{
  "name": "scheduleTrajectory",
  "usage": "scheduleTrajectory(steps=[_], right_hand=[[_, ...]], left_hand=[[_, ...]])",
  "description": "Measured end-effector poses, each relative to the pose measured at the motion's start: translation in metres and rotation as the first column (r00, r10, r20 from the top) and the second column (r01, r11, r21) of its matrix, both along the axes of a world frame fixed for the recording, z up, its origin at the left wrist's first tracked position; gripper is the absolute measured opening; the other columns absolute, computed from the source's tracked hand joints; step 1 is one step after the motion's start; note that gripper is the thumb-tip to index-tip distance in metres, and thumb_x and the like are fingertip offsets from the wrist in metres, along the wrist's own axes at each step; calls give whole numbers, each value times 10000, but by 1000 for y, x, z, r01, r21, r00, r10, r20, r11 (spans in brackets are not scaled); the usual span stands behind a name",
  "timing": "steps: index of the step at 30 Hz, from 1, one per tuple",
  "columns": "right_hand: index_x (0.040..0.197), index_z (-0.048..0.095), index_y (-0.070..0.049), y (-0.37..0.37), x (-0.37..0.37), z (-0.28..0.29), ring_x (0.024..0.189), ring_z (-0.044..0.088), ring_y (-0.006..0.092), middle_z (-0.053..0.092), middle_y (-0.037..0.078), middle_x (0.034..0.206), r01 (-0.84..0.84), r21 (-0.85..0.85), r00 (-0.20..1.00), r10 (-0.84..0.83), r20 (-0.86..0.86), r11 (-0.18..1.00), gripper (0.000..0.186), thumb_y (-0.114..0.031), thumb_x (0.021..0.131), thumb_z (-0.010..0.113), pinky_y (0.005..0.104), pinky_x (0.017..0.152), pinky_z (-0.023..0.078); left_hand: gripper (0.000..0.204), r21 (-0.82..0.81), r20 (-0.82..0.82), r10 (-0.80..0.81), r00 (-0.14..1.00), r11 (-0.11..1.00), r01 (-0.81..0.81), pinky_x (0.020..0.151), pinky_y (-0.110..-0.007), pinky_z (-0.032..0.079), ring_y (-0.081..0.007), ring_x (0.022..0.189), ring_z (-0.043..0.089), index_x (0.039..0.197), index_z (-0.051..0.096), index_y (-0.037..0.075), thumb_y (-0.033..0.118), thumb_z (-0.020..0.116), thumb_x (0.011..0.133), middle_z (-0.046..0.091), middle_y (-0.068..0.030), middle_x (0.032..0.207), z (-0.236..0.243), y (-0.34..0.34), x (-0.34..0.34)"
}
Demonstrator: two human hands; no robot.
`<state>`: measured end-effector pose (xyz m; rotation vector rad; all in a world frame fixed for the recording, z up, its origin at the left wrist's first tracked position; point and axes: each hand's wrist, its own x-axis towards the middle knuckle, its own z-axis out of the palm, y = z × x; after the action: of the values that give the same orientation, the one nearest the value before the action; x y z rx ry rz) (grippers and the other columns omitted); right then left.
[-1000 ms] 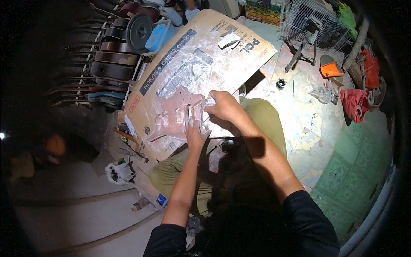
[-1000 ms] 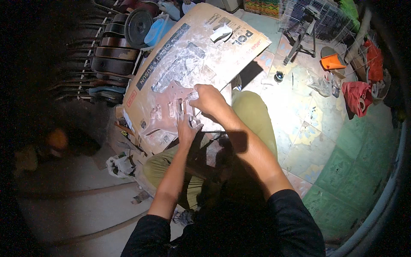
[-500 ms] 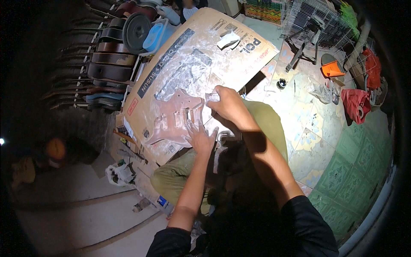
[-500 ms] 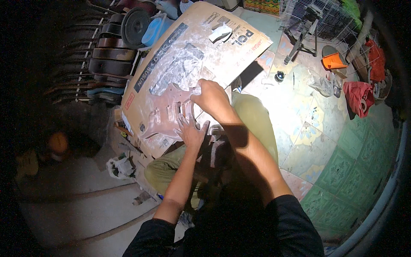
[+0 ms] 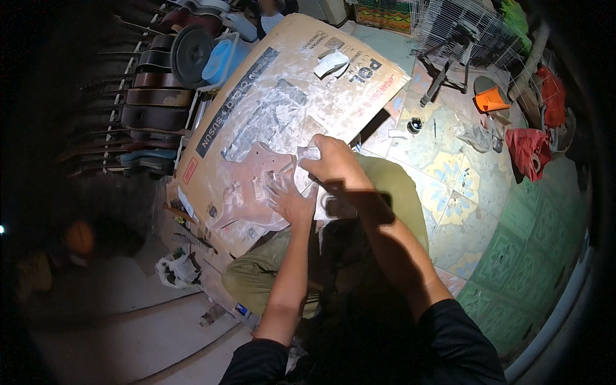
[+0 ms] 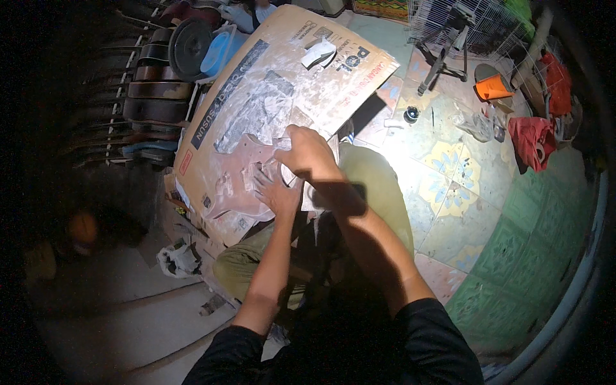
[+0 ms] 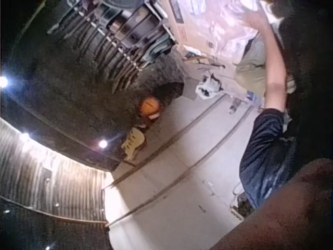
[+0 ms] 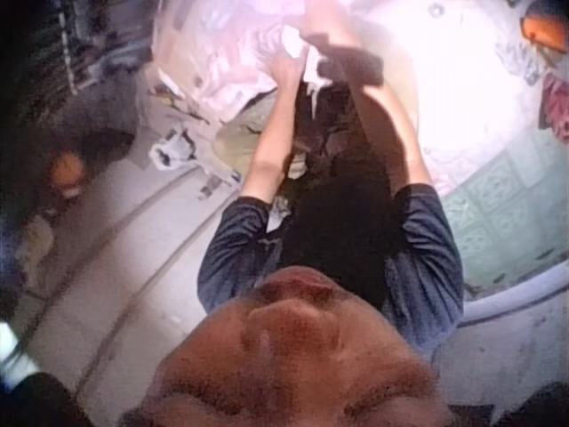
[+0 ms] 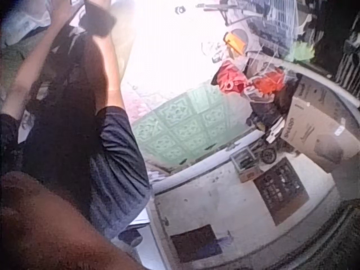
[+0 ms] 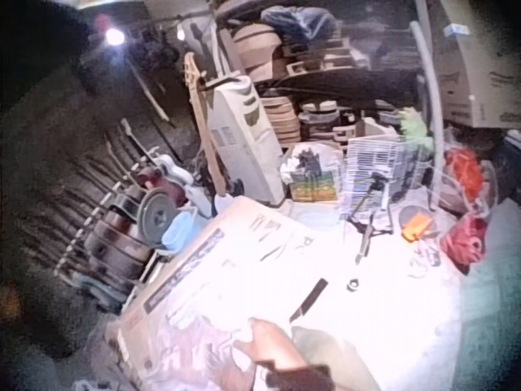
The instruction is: The person sands the surfaces and edges of a wooden guitar body using a piece of sandpaper held by hand.
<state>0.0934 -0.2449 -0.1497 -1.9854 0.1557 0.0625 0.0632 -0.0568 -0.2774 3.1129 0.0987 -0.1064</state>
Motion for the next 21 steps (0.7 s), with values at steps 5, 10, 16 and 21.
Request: scheduleTrajectory(steps=[5, 10, 16, 21], right_hand=[[946, 619, 71, 1, 1, 10, 916, 642, 468, 653, 313, 913, 19, 26, 1000, -19, -3, 1000, 413, -275, 755, 741, 495, 815, 498], [957, 614, 80, -3, -2, 7, 913, 639, 474, 647, 323, 917, 14, 14, 1000, -14, 8, 1000, 411, -267, 770, 733, 498, 817, 496], [978, 614, 86, 4, -4, 15, 932, 640, 478, 646, 331, 935, 7, 28, 1000, -7, 0, 1000, 395, -234, 784, 741, 500, 831, 498], [1009, 635, 100, 2, -4, 16, 987, 644, 479, 660, 338, 979, -22, 21, 999, 23, -29, 1000, 444, -248, 762, 758, 505, 877, 507]], left_hand=[[889, -39, -18, 89, 996, 995, -90, 1159, -689, 154, -497, 1504, 107, 1524, 440, 240, 608, 737, 771, 182, -254, 1635, -2, -6, 5], [904, 7, -74, -120, 990, 993, 121, 1164, -682, 153, -491, 1503, 118, 1537, 423, 261, 593, 749, 762, 169, -259, 1633, 9, -1, 6], [893, -29, -38, 55, 998, 998, -56, 1160, -681, 163, -483, 1502, 130, 1529, 428, 332, 577, 772, 742, 186, -249, 1631, 2, 9, 1], [870, -34, -93, 55, 994, 998, -58, 1150, -686, 184, -480, 1502, 130, 1512, 442, 362, 570, 776, 737, 192, -247, 1631, 7, 6, 7]])
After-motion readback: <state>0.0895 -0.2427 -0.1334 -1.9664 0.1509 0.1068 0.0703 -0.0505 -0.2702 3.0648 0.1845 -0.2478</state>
